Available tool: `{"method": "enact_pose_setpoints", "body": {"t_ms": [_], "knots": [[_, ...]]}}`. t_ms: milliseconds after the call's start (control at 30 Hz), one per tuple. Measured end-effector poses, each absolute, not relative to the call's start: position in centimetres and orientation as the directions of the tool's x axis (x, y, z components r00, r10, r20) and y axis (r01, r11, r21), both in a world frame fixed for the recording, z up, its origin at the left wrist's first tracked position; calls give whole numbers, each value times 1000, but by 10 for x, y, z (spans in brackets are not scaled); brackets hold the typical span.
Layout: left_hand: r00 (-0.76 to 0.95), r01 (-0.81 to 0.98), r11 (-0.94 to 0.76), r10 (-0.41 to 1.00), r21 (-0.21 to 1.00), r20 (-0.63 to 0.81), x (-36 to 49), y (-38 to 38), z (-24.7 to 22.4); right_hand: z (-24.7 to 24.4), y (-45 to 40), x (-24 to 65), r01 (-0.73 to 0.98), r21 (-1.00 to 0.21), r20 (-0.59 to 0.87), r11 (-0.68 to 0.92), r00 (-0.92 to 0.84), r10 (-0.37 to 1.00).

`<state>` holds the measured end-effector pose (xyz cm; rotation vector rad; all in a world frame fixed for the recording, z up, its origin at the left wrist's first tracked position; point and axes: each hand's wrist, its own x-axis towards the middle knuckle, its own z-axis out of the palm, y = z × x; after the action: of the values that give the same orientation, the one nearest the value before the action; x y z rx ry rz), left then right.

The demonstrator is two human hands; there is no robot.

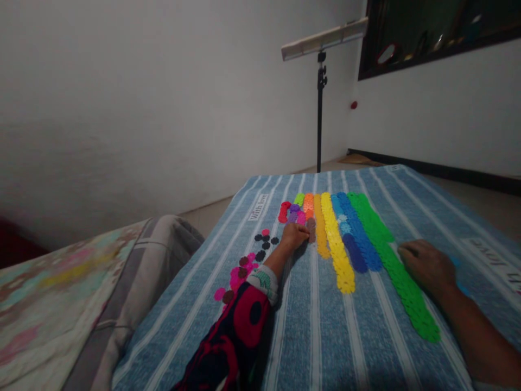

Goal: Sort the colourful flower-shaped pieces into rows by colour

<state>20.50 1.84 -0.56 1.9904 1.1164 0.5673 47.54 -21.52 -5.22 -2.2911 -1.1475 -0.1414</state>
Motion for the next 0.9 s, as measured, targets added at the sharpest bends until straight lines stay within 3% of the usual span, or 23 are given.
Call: {"method": "enact_pose_setpoints", "body": {"t_ms": [233,600,900], "knots": [[455,520,-324,888,790,65,152,35,11,-51,-218,478,752,-441,279,-490,634,721],[323,754,-170,937,634,-133,6,43,43,-51,-221,481,724,-430,209,-540,662,720],[334,777,-109,907,620,-258,-5,30,27,-62,-221,490,733,-433,238,-525,655,718]]}}
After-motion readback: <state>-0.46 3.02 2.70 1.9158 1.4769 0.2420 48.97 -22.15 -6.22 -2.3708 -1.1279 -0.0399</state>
